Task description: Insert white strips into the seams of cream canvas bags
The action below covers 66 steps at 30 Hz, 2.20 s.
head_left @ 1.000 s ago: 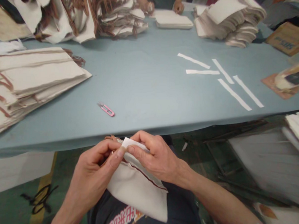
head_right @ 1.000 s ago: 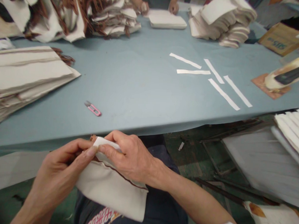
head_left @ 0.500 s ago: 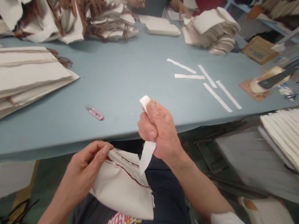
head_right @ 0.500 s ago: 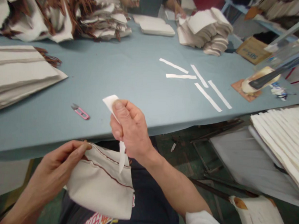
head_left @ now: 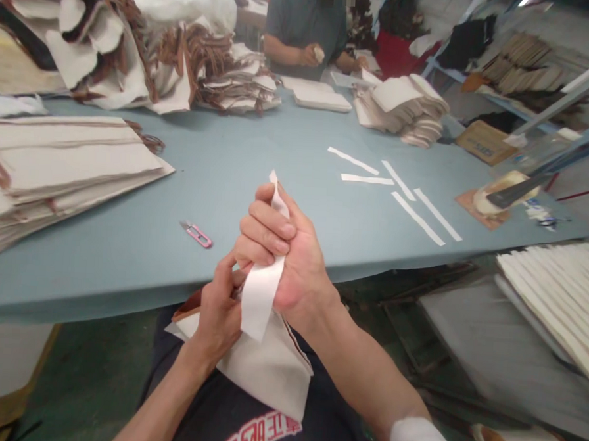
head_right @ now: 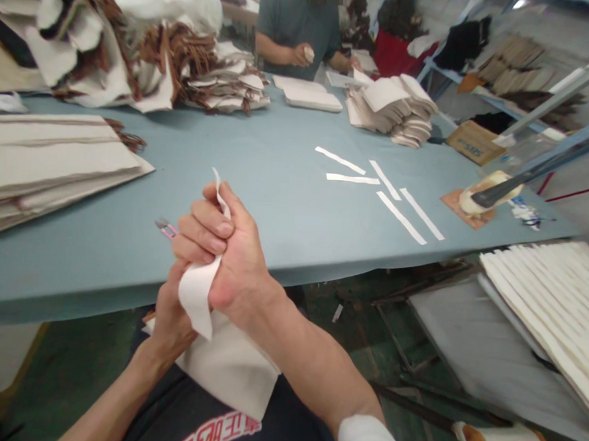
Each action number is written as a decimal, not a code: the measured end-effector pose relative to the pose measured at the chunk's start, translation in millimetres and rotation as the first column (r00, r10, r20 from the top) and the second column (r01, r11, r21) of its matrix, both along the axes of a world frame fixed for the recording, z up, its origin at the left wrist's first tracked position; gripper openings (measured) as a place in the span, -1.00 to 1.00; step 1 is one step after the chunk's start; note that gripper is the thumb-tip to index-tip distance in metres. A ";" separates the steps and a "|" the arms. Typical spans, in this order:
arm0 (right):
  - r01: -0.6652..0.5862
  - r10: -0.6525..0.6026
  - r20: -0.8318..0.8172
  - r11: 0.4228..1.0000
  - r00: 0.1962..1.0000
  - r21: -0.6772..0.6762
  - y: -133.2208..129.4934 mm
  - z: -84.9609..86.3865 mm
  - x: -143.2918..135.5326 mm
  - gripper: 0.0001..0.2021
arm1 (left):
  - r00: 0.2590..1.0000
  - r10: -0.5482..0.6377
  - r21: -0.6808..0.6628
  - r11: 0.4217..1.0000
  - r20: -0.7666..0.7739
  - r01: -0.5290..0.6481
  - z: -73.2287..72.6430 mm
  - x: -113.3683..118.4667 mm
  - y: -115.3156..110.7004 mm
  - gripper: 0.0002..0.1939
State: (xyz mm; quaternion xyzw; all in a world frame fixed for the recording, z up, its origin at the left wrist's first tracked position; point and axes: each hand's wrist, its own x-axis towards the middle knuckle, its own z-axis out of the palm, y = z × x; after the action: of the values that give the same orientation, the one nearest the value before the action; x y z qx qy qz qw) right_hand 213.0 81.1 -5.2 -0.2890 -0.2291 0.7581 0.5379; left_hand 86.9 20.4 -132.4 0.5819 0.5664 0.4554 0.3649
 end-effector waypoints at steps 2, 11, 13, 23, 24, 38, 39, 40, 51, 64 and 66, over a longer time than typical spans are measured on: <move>-0.001 0.001 -0.003 1.000 1.000 0.013 2.3 -7.9 5.5 -0.58 | 0.999 0.013 0.074 0.997 0.052 -0.017 0.2 0.0 -10.4 -0.29; 0.089 -0.107 -0.063 0.966 0.992 -0.244 7.4 -49.1 13.0 -0.56 | 0.990 -0.020 0.159 0.987 0.138 -0.002 26.1 -1.8 -33.8 -0.89; 0.087 -0.097 -0.035 0.970 0.995 -0.226 3.2 -61.9 12.7 -0.56 | 0.986 -0.015 0.119 0.993 0.164 -0.004 33.1 -2.4 -33.8 -0.91; 0.019 -0.128 0.612 0.983 0.780 0.182 -44.3 -113.2 59.1 -0.47 | 0.933 -0.075 -0.269 0.947 0.352 0.177 43.0 -7.8 -52.6 -0.28; -0.005 -0.127 0.635 0.980 0.762 0.201 -46.6 -108.9 63.7 -0.53 | 0.923 -0.066 -0.303 0.934 0.378 0.191 43.3 -8.5 -55.4 -0.28; -0.304 -0.187 0.685 0.793 0.704 0.528 -68.9 -60.7 42.1 -0.84 | 0.948 -0.310 0.168 0.933 -0.072 0.318 60.7 -8.4 -38.0 -0.40; -0.293 -0.185 0.683 0.802 0.707 0.521 -69.0 -60.7 40.7 -0.84 | 0.947 -0.313 0.172 0.931 -0.074 0.321 59.9 -8.5 -38.3 -0.43; -0.283 -0.183 0.679 0.809 0.711 0.515 -69.3 -60.6 39.6 -0.84 | 0.946 -0.317 0.176 0.929 -0.076 0.325 59.4 -8.6 -38.5 -0.45; -0.173 -0.230 0.641 0.848 0.732 0.501 -70.7 -62.0 32.5 -0.80 | 0.970 -0.239 0.126 0.962 -0.049 0.243 56.2 -10.9 -42.3 -0.74; -0.429 -0.822 0.542 0.432 0.174 0.794 -59.7 -78.7 32.2 -0.73 | 0.993 0.098 0.058 0.994 -0.062 -0.095 53.6 -0.3 -51.9 -0.75; -0.446 -0.838 0.520 0.405 0.168 0.798 -61.6 -78.7 32.3 -0.73 | 0.992 0.108 0.093 0.991 -0.067 -0.101 54.5 2.3 -52.3 -0.74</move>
State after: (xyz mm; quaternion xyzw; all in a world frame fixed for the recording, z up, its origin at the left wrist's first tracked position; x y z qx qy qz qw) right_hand 245.2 19.5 -83.9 -0.3953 -0.8046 0.0353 0.4416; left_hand 89.2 -31.9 -78.0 0.5830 0.5880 0.4775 0.2938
